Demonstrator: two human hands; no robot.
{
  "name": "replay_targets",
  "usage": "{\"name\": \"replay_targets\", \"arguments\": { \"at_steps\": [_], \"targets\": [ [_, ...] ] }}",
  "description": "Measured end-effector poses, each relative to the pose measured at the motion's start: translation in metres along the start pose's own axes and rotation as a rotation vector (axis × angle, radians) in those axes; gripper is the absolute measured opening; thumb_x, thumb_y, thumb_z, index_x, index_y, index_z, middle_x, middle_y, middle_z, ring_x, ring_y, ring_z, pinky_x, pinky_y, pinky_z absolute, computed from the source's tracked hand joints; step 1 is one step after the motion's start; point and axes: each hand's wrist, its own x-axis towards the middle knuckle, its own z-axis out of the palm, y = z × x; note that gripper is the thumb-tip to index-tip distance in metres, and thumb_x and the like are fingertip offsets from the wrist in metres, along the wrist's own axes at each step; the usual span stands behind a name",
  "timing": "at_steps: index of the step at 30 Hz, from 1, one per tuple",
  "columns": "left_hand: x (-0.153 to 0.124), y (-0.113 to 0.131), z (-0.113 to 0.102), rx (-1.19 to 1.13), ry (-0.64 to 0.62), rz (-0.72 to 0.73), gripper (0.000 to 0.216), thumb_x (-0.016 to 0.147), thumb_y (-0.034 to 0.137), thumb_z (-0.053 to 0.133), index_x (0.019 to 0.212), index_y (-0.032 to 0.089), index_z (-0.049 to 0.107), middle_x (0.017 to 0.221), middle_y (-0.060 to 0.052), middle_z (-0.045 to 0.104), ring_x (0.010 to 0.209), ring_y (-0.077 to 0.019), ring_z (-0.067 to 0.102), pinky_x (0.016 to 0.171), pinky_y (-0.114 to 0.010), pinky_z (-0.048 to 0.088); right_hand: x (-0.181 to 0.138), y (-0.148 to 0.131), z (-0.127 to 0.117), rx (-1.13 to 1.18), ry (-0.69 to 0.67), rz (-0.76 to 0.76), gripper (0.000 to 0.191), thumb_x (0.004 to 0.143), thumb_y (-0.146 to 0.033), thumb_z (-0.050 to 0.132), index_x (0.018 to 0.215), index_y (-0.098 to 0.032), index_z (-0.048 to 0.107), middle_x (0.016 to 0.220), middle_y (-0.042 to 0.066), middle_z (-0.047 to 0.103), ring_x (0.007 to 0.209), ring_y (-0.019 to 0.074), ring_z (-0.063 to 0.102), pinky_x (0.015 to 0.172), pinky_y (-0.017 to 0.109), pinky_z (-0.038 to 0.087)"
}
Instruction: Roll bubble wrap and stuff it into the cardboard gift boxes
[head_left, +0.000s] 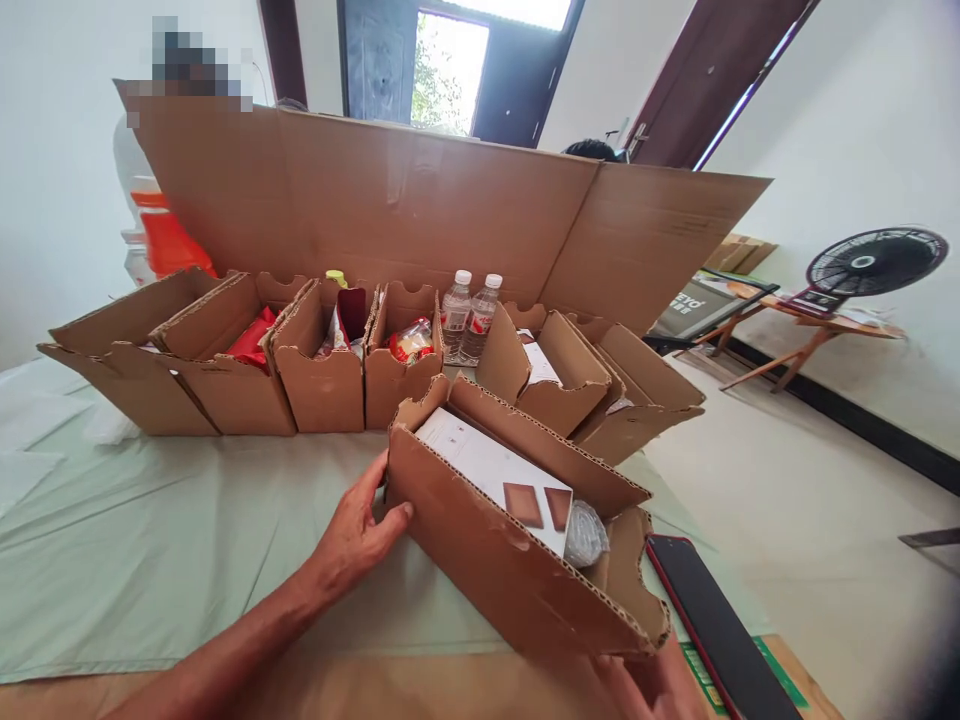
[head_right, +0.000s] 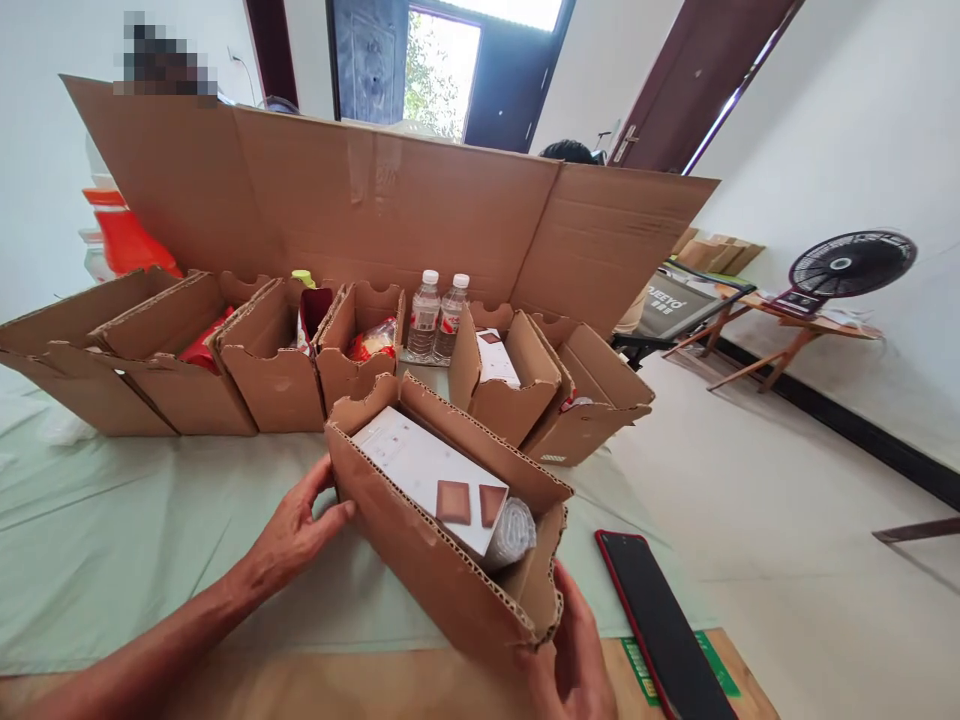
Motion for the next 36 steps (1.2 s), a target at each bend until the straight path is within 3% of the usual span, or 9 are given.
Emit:
{"name": "replay_targets", "arguments": {
  "at_steps": [3,5,9,11,14,19,26,30,36],
  "targets": [
    [-0.011,-0.019,0.009,0.132,0.166,-0.036,0.060,0.090,0.035,0.060,0.147,0.023,0.045,0.144,-0.014,0.052,0.122,-0.0292,0.058,0.093,-0.043,0.054,0.031,-0.020,0.002,0.034,-0.102,-0.031,0.081,0.080,-0.065,0.070,0.148,-0.023,0.054,0.138,0.014,0.067,0.131,0.0385,0.061,0.094,0.043,0.060],
    [-0.020,-0.030,0.013,0.177,0.247,-0.045,0.056,0.089,0.035,0.062,0.142,0.023,0.048,0.128,-0.012,0.057,0.108,-0.0256,0.061,0.087,-0.041,0.055,0.048,-0.027,0.006,0.051,-0.189,-0.034,0.075,0.075,-0.067,0.072,0.137,-0.025,0.065,0.125,0.014,0.074,0.120,0.0385,0.067,0.087,0.043,0.062],
    [-0.029,-0.037,0.022,0.074,0.213,-0.078,0.042,0.090,0.032,0.060,0.129,0.020,0.051,0.099,-0.004,0.059,0.081,-0.0180,0.062,0.077,-0.035,0.055,0.064,-0.031,0.018,0.104,-0.293,-0.039,0.063,0.072,-0.069,0.074,0.118,-0.026,0.075,0.099,0.012,0.080,0.099,0.0373,0.074,0.077,0.042,0.063],
    [-0.028,-0.034,0.029,0.025,0.145,-0.049,0.045,0.089,0.029,0.058,0.132,0.019,0.049,0.107,-0.008,0.062,0.090,-0.0207,0.065,0.083,-0.039,0.056,0.063,-0.032,0.022,0.140,-0.303,-0.026,0.059,0.072,-0.065,0.077,0.116,-0.026,0.076,0.098,0.012,0.080,0.098,0.0368,0.075,0.078,0.043,0.063],
    [-0.022,-0.029,0.041,0.028,0.016,0.031,0.063,0.086,0.024,0.058,0.146,0.019,0.041,0.137,-0.017,0.055,0.120,-0.0290,0.061,0.101,-0.048,0.052,0.057,-0.032,0.028,0.194,-0.299,0.017,0.055,0.074,-0.061,0.078,0.115,-0.024,0.075,0.108,0.012,0.079,0.102,0.0346,0.074,0.087,0.043,0.062],
    [-0.010,-0.030,0.053,0.121,-0.166,0.090,0.088,0.079,0.019,0.061,0.160,0.018,0.027,0.165,-0.017,0.032,0.153,-0.0358,0.032,0.126,-0.058,0.027,0.048,-0.026,0.038,0.190,-0.193,0.103,0.049,0.074,-0.060,0.080,0.103,-0.021,0.076,0.097,0.013,0.080,0.093,0.0309,0.077,0.079,0.036,0.064],
    [-0.011,-0.046,0.056,0.133,-0.226,0.125,0.097,0.078,0.016,0.062,0.165,0.021,0.020,0.172,-0.012,0.021,0.158,-0.0348,0.021,0.129,-0.059,0.020,0.051,-0.022,0.047,0.008,-0.125,-0.032,0.048,0.076,-0.071,0.070,0.088,-0.026,0.078,0.069,0.007,0.075,0.066,0.0285,0.073,0.058,0.034,0.062],
    [-0.014,-0.044,0.054,0.151,-0.279,0.146,0.105,0.072,0.014,0.063,0.166,0.021,0.016,0.173,-0.011,0.012,0.159,-0.0352,0.017,0.129,-0.059,0.020,0.049,-0.013,0.042,-0.073,-0.114,0.037,0.043,0.073,-0.071,0.071,0.080,-0.028,0.077,0.064,0.006,0.074,0.062,0.0305,0.071,0.054,0.036,0.060],
    [-0.013,-0.039,0.051,0.151,-0.313,0.160,0.110,0.066,0.012,0.061,0.166,0.020,0.014,0.174,-0.010,0.011,0.159,-0.0341,0.016,0.129,-0.056,0.021,0.042,-0.002,0.039,-0.128,-0.121,0.062,0.037,0.074,-0.065,0.073,0.080,-0.028,0.074,0.063,0.005,0.074,0.062,0.0305,0.072,0.057,0.036,0.061]
  ]
}}
